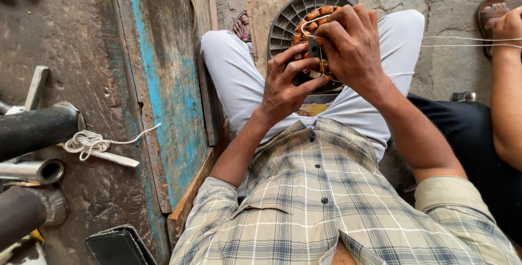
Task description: The person sits cross-legged and winds white insulating thread around the copper windings of a motor stator resting on their lap. They repeatedly wrap the thread around individual winding bundles, pull it taut, and move to the next bundle.
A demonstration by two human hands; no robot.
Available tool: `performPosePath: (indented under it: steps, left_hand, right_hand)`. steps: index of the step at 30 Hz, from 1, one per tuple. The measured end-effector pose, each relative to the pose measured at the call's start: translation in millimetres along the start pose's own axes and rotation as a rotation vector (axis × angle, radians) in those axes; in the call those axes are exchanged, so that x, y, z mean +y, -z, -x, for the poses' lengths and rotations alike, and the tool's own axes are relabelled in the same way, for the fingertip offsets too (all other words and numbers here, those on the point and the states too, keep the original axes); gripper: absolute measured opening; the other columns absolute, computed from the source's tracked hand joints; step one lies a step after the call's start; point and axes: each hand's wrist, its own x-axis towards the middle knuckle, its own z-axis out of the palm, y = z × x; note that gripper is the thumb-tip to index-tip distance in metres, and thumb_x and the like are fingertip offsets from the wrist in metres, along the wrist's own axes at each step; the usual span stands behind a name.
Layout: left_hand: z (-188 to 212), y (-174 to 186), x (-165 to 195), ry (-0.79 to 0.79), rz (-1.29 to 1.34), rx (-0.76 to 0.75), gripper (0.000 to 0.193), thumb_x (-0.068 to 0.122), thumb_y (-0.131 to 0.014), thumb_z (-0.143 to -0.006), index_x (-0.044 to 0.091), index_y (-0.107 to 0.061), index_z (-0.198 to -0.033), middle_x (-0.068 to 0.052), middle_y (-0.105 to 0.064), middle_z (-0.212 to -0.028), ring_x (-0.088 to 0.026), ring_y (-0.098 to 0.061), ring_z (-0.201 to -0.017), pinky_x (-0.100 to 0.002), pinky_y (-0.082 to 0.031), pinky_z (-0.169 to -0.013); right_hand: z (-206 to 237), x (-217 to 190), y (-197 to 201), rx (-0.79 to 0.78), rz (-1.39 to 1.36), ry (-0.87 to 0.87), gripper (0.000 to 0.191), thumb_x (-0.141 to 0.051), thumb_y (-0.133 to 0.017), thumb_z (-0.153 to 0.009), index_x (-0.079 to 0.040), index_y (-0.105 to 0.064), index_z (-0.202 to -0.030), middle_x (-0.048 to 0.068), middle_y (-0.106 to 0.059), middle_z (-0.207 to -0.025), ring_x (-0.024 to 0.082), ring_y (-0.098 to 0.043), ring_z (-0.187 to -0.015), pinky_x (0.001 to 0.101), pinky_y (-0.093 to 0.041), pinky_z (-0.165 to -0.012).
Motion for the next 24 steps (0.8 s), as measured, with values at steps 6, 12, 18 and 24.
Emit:
performPosePath:
  steps: [6,12,18,24]
  left_hand:
    - [2.1,-2.1,-3.3,-0.047,-0.036,0.022,0.020,0.020,-0.075,-0.097,0.031,-0.078,-0.114,0.005,-0.061,-0.134,-0.027,-0.046,-0.141,-0.047,-0.044,-0.117]
    - [3.9,-5.8,-2.6,-0.039,-0.030,0.052,0.018,0.019,-0.075,-0.097,0.029,-0.078,-0.111,0.005,-0.063,-0.133,-0.027,-0.047,-0.141,-0.048,-0.044,-0.118]
    - [3.7,-5.7,-1.6,-0.022,-0.012,0.050,0.019,0.018,-0.077,-0.096,0.026,-0.075,-0.113,0.003,-0.063,-0.133,-0.027,-0.047,-0.142,-0.048,-0.042,-0.118]
    - [1.7,-4.3,-2.2,-0.007,-0.037,0.019,0.025,0.022,-0.081,-0.097,0.023,-0.071,-0.121,0.003,-0.061,-0.135,-0.025,-0.047,-0.143,-0.046,-0.042,-0.119]
  right_hand:
    - [1.8,1.5,-2.8,-0.006,0.007,-0.009,0.012,-0.017,-0.077,-0.106,-0.007,-0.070,-0.104,0.005,-0.060,-0.107,0.025,-0.052,-0.107,0.0428,-0.037,-0.100]
    - [1.7,1.1,-1.6,-0.013,-0.012,-0.012,0.015,-0.019,-0.080,-0.106,-0.008,-0.071,-0.100,0.004,-0.061,-0.107,0.025,-0.052,-0.108,0.0428,-0.037,-0.099]
    - [1.0,0.9,1.6,-0.016,0.023,-0.009,0.014,-0.016,-0.079,-0.105,-0.007,-0.070,-0.101,0.005,-0.060,-0.105,0.026,-0.052,-0.108,0.0426,-0.038,-0.099]
    - [-1.1,-2.3,1.5,-0.028,0.097,-0.001,0.015,-0.015,-0.079,-0.106,-0.006,-0.069,-0.099,0.006,-0.059,-0.105,0.026,-0.052,-0.107,0.0430,-0.039,-0.097]
